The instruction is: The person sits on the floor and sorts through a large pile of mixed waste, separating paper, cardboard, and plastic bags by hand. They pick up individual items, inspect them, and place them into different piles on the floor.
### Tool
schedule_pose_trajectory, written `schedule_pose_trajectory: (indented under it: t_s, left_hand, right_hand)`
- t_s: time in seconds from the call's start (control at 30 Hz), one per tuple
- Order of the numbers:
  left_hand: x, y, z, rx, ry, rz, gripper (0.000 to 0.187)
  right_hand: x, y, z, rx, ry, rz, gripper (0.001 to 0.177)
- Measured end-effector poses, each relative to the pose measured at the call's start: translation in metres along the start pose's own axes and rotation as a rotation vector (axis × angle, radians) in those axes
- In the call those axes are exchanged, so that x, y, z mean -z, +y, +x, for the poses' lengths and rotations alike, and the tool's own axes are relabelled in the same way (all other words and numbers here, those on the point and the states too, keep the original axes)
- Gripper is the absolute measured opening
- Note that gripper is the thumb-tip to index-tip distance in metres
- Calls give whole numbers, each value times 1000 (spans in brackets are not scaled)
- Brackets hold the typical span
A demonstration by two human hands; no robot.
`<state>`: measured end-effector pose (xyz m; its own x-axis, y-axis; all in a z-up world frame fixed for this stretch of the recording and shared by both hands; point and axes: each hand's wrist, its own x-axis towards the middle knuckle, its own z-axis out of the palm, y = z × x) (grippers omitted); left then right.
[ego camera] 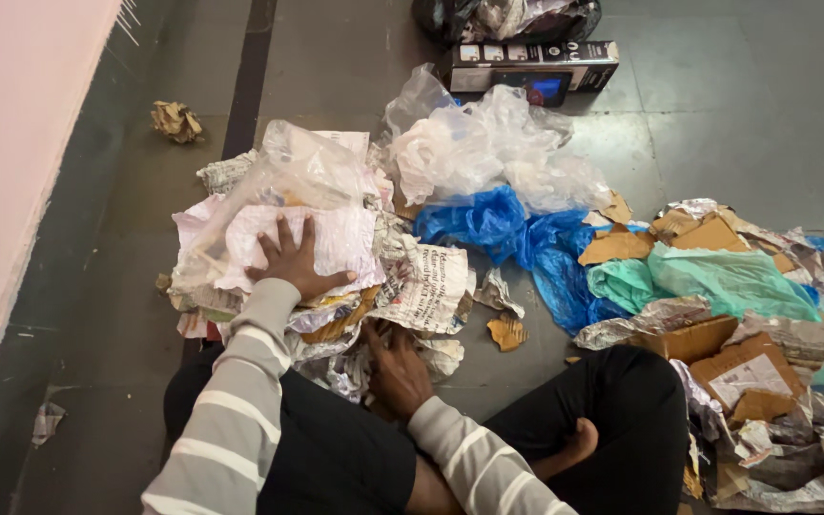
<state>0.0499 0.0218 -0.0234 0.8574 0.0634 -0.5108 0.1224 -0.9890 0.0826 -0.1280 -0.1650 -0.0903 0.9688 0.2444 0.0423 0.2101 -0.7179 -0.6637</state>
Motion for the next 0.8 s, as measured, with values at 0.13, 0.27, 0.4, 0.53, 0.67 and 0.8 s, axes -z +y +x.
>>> schedule_pose_trajectory:
  t_s: [0.13, 0.27, 0.4, 0.53, 0.67, 0.8]
  left_hand:
    - [11, 9, -19, 37, 12, 67, 134]
    - [20, 10, -45, 38, 54, 37, 125]
    - [24, 7, -63, -5, 197, 10, 98]
    - [14, 2, -66, -85, 533, -79, 69]
    - [8, 0, -61, -186, 824, -144, 57]
    - [7, 2, -61, -287, 956, -201, 47]
  right_hand:
    - [42, -8, -7, -46, -269, -8, 98]
    - [94, 9, -15, 205, -242, 97, 75]
    - [120, 52, -24, 201, 87, 228, 32]
    - [172, 141, -21, 127, 477, -76, 30]
    - [217, 218, -29, -244, 536, -632, 32]
    - [232, 265, -30, -416, 568, -648, 38]
